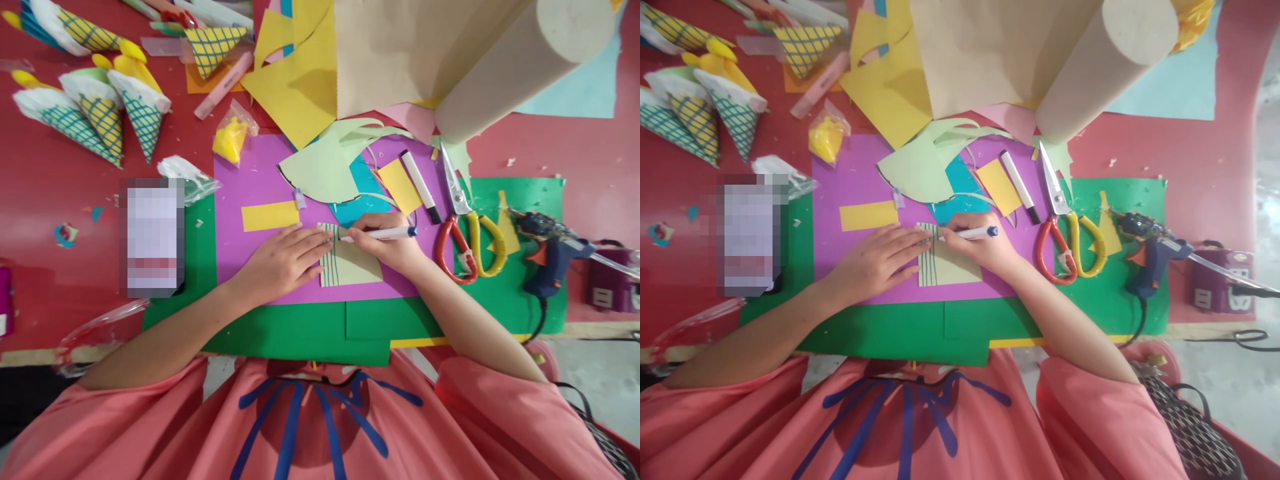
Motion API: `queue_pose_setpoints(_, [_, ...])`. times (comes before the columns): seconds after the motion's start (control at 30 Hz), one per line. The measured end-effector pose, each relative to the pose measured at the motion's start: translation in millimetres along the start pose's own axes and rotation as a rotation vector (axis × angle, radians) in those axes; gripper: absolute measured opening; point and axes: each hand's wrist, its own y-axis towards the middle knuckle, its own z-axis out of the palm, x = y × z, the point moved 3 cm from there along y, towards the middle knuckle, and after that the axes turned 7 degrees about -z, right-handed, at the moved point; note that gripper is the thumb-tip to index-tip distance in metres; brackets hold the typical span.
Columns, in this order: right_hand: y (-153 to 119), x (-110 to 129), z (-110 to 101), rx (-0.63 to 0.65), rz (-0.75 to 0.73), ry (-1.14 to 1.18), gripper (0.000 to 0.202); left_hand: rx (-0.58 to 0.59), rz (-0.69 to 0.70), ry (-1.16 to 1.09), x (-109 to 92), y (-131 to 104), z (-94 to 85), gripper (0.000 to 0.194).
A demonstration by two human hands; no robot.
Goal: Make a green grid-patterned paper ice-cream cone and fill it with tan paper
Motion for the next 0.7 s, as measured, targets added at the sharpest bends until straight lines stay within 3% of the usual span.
queue_pose_setpoints(0.17, [-0.4,1.7,-0.1,0.025,0.007,0.015,0.034,-0.008,0.008,0.019,-1.0,-0.3,-0.2,0.037])
queue_pose_setpoints(0.37, [-6.5,4.6,-5.5,-0.177,0.047,0.138,0.032,0.030,-0.027,0.050,1.2,-0.9,2.2,0.044])
queue_pose_setpoints(0.47, [-9.0,6.3,-2.1,-0.154,0.066,0.122,0.030,0.047,-0.064,0.042,4.6,-0.2,3.2,0.051])
queue_pose_setpoints(0.7, [-5.2,3.9,3.2,-0.107,0.068,0.036,0.024,0.032,-0.044,0.093,5.4,0.8,1.3,0.048])
